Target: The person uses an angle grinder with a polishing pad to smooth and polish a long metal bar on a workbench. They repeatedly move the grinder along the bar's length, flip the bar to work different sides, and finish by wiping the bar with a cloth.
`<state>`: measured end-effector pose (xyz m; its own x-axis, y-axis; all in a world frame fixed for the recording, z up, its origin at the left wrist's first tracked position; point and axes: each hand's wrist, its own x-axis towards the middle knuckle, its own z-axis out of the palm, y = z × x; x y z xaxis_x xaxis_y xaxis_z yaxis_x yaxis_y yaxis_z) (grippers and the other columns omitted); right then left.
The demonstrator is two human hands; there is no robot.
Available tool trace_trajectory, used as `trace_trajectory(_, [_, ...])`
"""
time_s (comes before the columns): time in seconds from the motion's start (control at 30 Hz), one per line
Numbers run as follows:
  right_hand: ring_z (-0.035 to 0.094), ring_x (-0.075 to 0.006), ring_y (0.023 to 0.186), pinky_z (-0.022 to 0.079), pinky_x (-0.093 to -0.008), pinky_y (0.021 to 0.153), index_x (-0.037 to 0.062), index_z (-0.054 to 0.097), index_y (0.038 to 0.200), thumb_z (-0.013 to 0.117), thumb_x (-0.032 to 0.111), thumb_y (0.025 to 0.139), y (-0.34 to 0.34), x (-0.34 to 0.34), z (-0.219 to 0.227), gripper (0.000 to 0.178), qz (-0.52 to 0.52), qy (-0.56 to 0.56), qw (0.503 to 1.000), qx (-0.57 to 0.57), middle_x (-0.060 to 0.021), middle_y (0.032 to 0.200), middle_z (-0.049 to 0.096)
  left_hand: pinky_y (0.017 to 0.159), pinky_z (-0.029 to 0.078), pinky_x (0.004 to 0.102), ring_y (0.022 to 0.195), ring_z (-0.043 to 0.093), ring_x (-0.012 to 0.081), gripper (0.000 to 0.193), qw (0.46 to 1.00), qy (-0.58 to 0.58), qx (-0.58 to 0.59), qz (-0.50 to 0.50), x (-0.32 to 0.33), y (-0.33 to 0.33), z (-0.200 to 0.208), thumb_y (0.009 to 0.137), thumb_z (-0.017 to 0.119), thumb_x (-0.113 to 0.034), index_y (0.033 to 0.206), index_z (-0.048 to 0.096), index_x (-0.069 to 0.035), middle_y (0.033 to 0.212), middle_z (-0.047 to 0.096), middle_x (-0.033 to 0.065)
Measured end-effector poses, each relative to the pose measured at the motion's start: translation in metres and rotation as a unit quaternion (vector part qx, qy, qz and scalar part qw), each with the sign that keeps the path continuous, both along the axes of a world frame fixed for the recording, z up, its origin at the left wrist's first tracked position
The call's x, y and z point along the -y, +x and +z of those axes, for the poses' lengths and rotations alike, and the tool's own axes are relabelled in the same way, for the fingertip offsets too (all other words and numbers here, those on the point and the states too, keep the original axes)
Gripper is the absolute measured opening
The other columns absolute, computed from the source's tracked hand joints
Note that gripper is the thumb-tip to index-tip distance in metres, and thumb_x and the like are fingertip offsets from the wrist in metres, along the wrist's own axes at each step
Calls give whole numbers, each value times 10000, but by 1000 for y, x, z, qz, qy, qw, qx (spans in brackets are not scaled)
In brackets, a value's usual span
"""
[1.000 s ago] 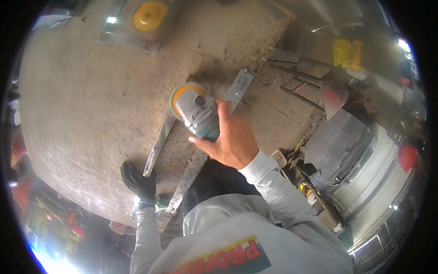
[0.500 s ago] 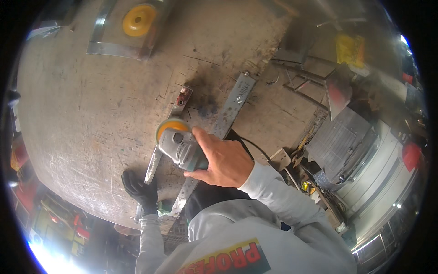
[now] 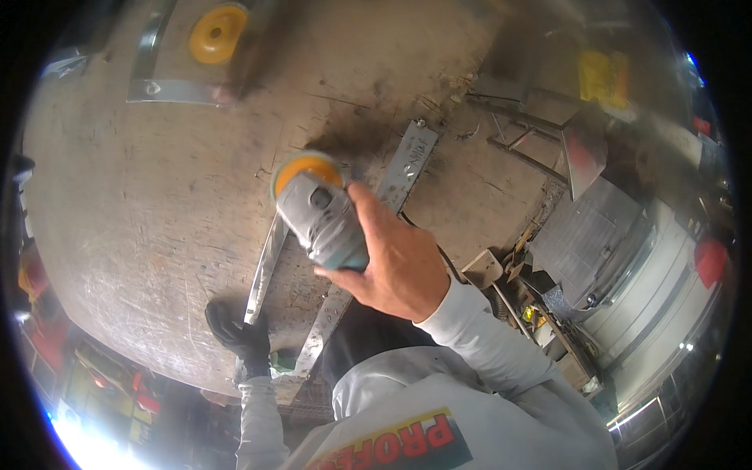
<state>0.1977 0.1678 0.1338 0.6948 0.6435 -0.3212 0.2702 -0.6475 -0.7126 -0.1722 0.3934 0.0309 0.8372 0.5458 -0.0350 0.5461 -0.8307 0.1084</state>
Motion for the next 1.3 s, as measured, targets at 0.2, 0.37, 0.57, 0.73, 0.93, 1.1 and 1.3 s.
trace_trajectory(0.2, [773, -484, 986, 647, -498, 827, -36, 341, 1556, 934, 474, 830, 0, 5, -4, 1067, 84, 50, 994, -41, -341, 1258, 697, 1174, 439, 651, 1453, 476, 510, 899, 1000, -2, 16, -14, 0, 7, 2, 913, 793, -541, 1560, 448, -21, 1565, 482, 264])
trace_trajectory(0.37, [756, -470, 1088, 621, -482, 886, -32, 318, 1573, 941, 422, 837, 13, -9, 0, 1066, 2, 3, 998, -58, -334, 1291, 684, 1141, 438, 663, 1415, 502, 513, 851, 999, -6, 40, 5, -3, -3, -1, 898, 799, -503, 1528, 479, -28, 1540, 503, 275])
trace_trajectory(0.57, [761, -466, 1056, 644, -475, 844, -64, 341, 1556, 925, 427, 840, -54, -17, -6, 1046, 35, 44, 998, 2, -317, 1307, 671, 1154, 471, 625, 1414, 524, 477, 873, 999, -7, 36, -6, -3, 15, 9, 830, 874, -393, 1524, 485, -34, 1512, 542, 226])
trace_trajectory(0.73, [770, -426, 1089, 652, -442, 854, -57, 392, 1546, 923, 489, 835, -155, -31, -7, 1042, 120, 29, 991, -42, -299, 1355, 673, 1159, 475, 575, 1395, 559, 460, 838, 997, -27, 77, 15, -3, 13, 15, 875, 856, -453, 1500, 523, -5, 1514, 564, 235])
trace_trajectory(0.93, [747, -470, 1094, 638, -482, 840, -37, 379, 1547, 916, 513, 834, -206, -25, -16, 1048, 145, 64, 984, -79, -322, 1364, 656, 1163, 467, 542, 1403, 564, 442, 904, 981, -92, 169, 36, -11, -12, -9, 825, 885, -344, 1549, 478, 12, 1531, 561, 236])
trace_trajectory(1.1, [781, -408, 1030, 612, -465, 908, -11, 402, 1518, 899, 573, 840, -143, -17, -5, 1023, -3, 23, 999, -37, -291, 1170, 750, 1126, 466, 519, 1337, 595, 395, 857, 968, -115, 219, 47, -10, -3, 3, 750, 940, -368, 1460, 569, -65, 1451, 610, 174])
trace_trajectory(1.3, [769, -408, 1087, 597, -475, 966, 9, 396, 1516, 922, 486, 842, -100, -17, 1, 980, -35, -32, 991, 128, -270, 1226, 747, 913, 534, 491, 1066, 675, 360, 477, 976, -155, 155, -9, -23, -73, 4, 776, 909, -284, 1198, 745, -133, 1127, 705, 99])
